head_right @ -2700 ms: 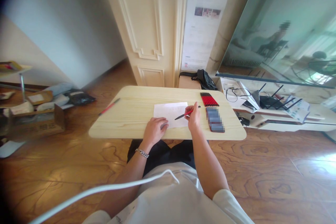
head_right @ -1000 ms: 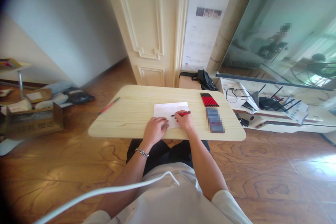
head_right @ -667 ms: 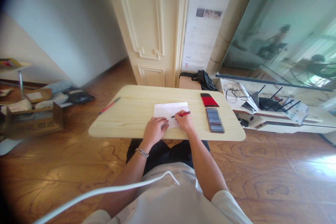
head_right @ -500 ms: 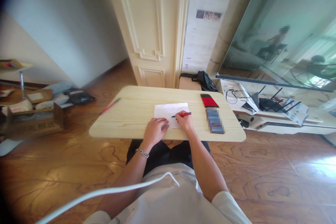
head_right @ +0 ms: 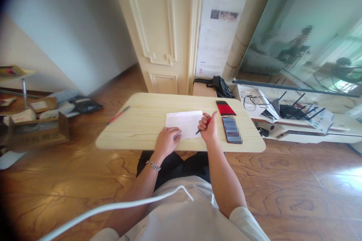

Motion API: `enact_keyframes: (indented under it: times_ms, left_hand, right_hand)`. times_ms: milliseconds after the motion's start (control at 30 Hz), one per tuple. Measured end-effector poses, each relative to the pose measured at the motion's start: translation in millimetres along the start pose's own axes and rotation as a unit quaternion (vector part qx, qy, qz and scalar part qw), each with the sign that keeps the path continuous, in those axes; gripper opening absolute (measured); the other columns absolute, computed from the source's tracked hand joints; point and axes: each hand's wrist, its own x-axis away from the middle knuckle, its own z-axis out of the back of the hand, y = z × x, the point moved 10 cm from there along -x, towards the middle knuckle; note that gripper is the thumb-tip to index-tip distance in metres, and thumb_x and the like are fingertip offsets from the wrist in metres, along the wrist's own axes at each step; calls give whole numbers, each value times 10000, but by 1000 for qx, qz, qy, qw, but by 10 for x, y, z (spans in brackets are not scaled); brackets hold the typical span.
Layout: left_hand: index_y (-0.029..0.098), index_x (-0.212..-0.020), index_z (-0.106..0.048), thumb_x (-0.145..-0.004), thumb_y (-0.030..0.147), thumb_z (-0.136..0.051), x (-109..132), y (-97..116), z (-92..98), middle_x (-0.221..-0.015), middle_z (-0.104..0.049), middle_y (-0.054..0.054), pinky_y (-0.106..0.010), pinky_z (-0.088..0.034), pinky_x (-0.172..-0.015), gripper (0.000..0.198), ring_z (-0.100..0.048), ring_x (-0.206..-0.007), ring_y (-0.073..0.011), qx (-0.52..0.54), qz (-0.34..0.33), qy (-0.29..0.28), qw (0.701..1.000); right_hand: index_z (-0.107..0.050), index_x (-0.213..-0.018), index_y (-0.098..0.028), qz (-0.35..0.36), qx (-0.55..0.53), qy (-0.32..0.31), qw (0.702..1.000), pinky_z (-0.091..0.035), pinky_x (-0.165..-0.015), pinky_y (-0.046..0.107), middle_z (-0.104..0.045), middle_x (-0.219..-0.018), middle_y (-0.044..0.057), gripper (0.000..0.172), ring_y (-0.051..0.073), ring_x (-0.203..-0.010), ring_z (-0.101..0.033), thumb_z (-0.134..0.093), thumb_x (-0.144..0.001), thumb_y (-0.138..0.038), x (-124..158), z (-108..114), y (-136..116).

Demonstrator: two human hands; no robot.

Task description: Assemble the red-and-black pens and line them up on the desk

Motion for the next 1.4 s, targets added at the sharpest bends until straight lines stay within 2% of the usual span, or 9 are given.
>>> enact_keyframes:
  times_ms: [100, 433, 633, 800, 900, 1000, 1200, 1300, 1400]
  left_hand:
    - [258, -1028, -719, -885, 274, -561, -1, 0, 1, -1152, -683, -27, -385, -414, -963, 214, -562, -1043, -235, -2, 2, 0, 1000]
    - [255, -1019, -721, -879, 267, -566, 7, -1, 13, -1136, -691, -31, -389, -416, -953, 209, -567, -1036, -244, 12, -8, 15, 1000]
    - [244, -978, -731, -850, 242, -603, -15, -56, 9, -1099, -703, -48, -415, -432, -933, 181, -592, -1015, -258, 29, -5, 13, 999]
    - [231, -1050, -715, -852, 251, -617, -29, 11, 84, -1072, -711, -63, -425, -438, -958, 221, -606, -1006, -246, 127, -3, 46, 991]
    - [265, -1227, -634, -835, 326, -656, -33, 108, 16, -1094, -705, -52, -366, -513, -827, 397, -637, -887, -201, 278, 32, 45, 959]
    - [263, -1230, -636, -806, 383, -686, -59, 220, -57, -1094, -705, -61, -325, -539, -768, 443, -660, -870, -188, 439, 64, 57, 894]
    - [169, -947, -693, -775, 437, -706, -137, -18, -24, -815, -710, -64, -260, -523, -664, 318, -664, -722, -148, 569, 162, 155, 791]
    - [160, -862, -642, -743, 461, -729, -158, -160, -30, -737, -682, -34, -226, -510, -621, 334, -654, -663, -120, 598, 201, 177, 756]
    - [152, -852, -612, -710, 486, -747, -164, -209, -55, -714, -674, -29, -227, -517, -601, 387, -657, -638, -122, 604, 226, 191, 740]
  right_hand:
    - [-534, -682, -206, -35, -17, -21, 999, -224, -348, 191, -314, -471, -76, 650, 69, -377, -274, -384, -751, -835, 46, -5, 27]
    - [-500, -662, -212, -44, -33, -10, 998, -215, -351, 186, -281, -465, -88, 432, 68, -374, -244, -488, -849, -602, 49, 72, 72]
    - [-580, -883, -243, 8, -66, 12, 998, -331, -378, 165, -386, -521, -93, 327, 60, -395, -349, -509, -897, -561, -6, 9, -77]
    - [-576, -845, -223, 57, -109, 45, 991, -537, -630, 202, -607, -706, -34, 237, 71, -634, -596, -420, -991, -325, 28, -44, -170]
    - [-578, -811, -214, 48, -117, 51, 991, -560, -787, 244, -692, -900, 6, 262, 89, -875, -660, -402, -996, -272, 108, -126, -59]
    - [-606, -853, -216, 30, -78, 40, 996, -566, -819, 274, -709, -990, 23, 187, 120, -970, -662, -484, -964, -305, 197, -204, 115]
    - [-628, -847, -202, 24, 146, 48, 988, -521, -585, 239, -704, -844, 25, 267, 125, -669, -640, -687, -799, -458, 349, -49, 282]
    - [-673, -834, -191, 109, 343, 32, 932, -474, -571, 245, -659, -698, 4, 265, 123, -603, -583, -717, -759, -442, 455, -55, 74]
    - [-725, -915, -214, 193, 504, -7, 842, -486, -654, 289, -683, -801, 34, 230, 156, -696, -603, -702, -771, -393, 594, -217, -98]
